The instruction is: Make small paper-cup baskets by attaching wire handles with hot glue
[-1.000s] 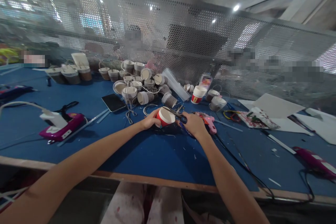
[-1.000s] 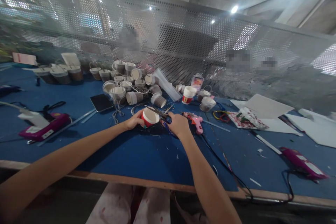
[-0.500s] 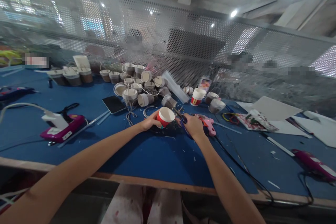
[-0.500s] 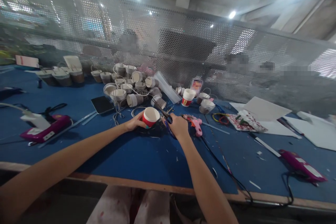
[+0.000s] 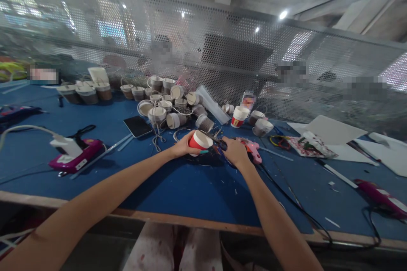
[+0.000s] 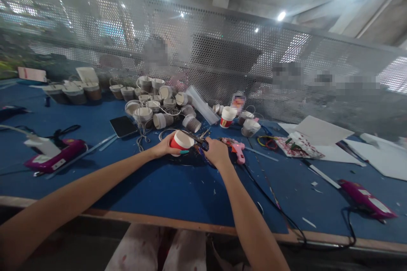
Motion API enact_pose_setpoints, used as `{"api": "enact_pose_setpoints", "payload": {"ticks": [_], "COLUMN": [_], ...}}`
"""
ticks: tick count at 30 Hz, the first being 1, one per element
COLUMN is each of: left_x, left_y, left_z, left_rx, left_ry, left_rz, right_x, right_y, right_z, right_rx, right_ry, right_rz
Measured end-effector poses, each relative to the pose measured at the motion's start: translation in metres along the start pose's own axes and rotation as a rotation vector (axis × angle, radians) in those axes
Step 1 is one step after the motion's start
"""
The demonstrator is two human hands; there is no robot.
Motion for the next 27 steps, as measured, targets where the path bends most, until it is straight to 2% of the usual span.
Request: {"api": "enact_pose_setpoints", "payload": {"ticks": [16, 27], "left_x": [0.004, 0.001], "left_y": [0.000, 0.002], "left_z": [0.015, 0.014], "left_rx": [-0.159, -0.132], "left_ry": [-0.029, -0.091], "left_rz": [0.022, 0.034], "right_x": [0.000, -0.003], "right_y": [0.006, 0.001], "right_z": [0.000, 0.005], "right_rx": [-0.022, -0.016], "right_ry": [-0.039, -0.030], "right_rz": [0.068, 0.039]}}
Point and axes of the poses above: each hand's wrist, its own x-axis towards the middle knuckle, its own y-axis out of the palm, z = x × y, the point moved 10 cm from there along x, towards the middle knuckle, and after that the axes turned 15 degrees about x, right-handed, at the moved point
